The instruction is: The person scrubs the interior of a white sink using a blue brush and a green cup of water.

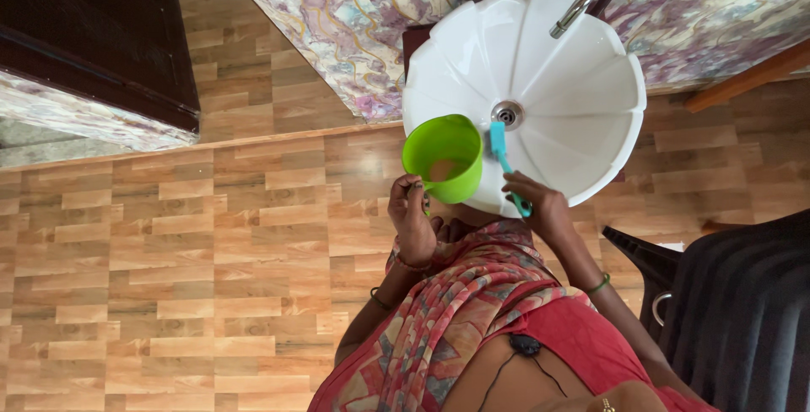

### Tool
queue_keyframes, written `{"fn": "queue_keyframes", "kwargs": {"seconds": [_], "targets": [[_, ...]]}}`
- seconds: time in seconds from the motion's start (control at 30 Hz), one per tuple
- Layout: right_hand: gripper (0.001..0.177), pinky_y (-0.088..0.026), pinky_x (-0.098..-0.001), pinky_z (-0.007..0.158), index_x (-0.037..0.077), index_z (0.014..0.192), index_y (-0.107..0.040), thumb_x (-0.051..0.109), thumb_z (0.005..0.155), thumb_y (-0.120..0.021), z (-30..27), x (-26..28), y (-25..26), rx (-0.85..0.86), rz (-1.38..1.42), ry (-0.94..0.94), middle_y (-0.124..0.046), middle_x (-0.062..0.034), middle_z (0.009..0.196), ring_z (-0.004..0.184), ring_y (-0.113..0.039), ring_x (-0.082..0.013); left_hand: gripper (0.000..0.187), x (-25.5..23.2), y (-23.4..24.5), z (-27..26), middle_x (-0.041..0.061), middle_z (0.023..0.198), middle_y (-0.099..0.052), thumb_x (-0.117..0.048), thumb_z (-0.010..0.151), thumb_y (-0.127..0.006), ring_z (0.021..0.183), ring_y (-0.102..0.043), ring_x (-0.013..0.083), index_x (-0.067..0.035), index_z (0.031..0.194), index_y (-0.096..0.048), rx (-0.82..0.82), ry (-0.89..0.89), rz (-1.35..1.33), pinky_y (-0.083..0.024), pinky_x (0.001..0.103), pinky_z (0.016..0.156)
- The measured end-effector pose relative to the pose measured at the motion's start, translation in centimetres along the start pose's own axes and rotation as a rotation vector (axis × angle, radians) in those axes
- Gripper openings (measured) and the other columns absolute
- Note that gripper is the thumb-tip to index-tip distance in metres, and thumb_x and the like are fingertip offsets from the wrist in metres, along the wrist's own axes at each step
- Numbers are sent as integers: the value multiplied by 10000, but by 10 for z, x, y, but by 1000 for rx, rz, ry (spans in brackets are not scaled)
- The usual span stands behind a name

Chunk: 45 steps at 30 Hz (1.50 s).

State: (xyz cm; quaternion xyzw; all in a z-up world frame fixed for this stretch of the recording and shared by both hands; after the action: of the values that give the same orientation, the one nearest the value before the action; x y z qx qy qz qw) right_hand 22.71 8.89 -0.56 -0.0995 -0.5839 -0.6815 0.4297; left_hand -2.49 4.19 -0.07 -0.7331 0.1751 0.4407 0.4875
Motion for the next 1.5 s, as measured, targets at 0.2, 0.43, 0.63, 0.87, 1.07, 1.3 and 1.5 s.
{"fn": "queue_keyframes", "kwargs": {"seconds": [0.2, 0.43, 0.63, 0.87, 1.07, 1.3, 1.5], "targets": [[202, -630, -349, 866, 104, 1066, -781, 66, 868, -783, 26, -40, 6, -31, 64, -249, -736, -59, 1254, 1029, -754, -246, 132, -2, -3, -5, 8, 921, -580, -52, 989, -612, 718, -455, 72, -16, 1113, -639, 48, -6, 9, -382, 245, 637], [227, -609, -366, 828, 66, 1058, -755, 50, 835, -794, 23, -23, 39, 13, 134, -141, -757, -80, 1185, 1036, -746, -291, 144, -4, 9, -7, 2, 900, -576, -65, 984, -611, 729, -465, 70, -21, 1119, -637, 20, -12, 19, -390, 236, 648], [188, -603, -381, 794, 75, 1040, -771, 44, 855, -785, 52, -37, 22, 29, 60, -123, -756, -76, 1194, 972, -752, -301, 143, -13, 1, -12, -8, 889, -569, -65, 985, -616, 718, -455, 63, -26, 1121, -637, 29, -22, 27, -375, 234, 630], [211, -606, -380, 803, 85, 1046, -770, 38, 841, -787, 35, -25, 24, 57, 52, -82, -748, -68, 1206, 970, -751, -302, 125, -17, 2, -18, 1, 878, -563, -63, 988, -610, 707, -453, 66, -21, 1101, -643, 12, -18, 57, -368, 238, 622], [307, -608, -384, 836, 90, 1076, -771, -8, 785, -766, 0, 0, 38, 140, 76, -84, -743, -77, 1230, 1062, -734, -297, 131, -14, 3, -15, 2, 913, -586, -57, 969, -605, 712, -457, 66, -24, 1092, -637, 0, -22, 18, -371, 239, 630], [228, -601, -401, 870, 71, 1048, -756, 0, 832, -773, 29, -26, 15, 56, 16, -57, -726, -91, 1266, 1108, -708, -306, 122, -18, -17, -20, -3, 860, -559, -84, 981, -615, 724, -466, 68, -29, 1085, -647, 42, 12, 91, -363, 240, 621], [285, -602, -386, 913, 121, 1034, -781, -25, 795, -728, 14, -20, 19, 107, -18, -51, -728, -39, 1270, 1139, -718, -256, 130, 0, -15, -15, -8, 865, -553, -66, 973, -623, 721, -457, 68, -26, 1094, -649, 34, 67, 37, -345, 237, 612]]}}
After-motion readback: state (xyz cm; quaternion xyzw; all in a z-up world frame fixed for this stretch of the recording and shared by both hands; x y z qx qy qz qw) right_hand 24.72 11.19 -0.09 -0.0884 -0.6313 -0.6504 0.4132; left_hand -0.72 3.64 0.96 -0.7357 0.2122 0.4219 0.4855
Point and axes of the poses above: each hand's wrist, its own z-axis towards the middle knuckle, its own y-axis out of the back of the hand, x = y × z, the point moved 5 cm from there along z, towards the middle knuckle
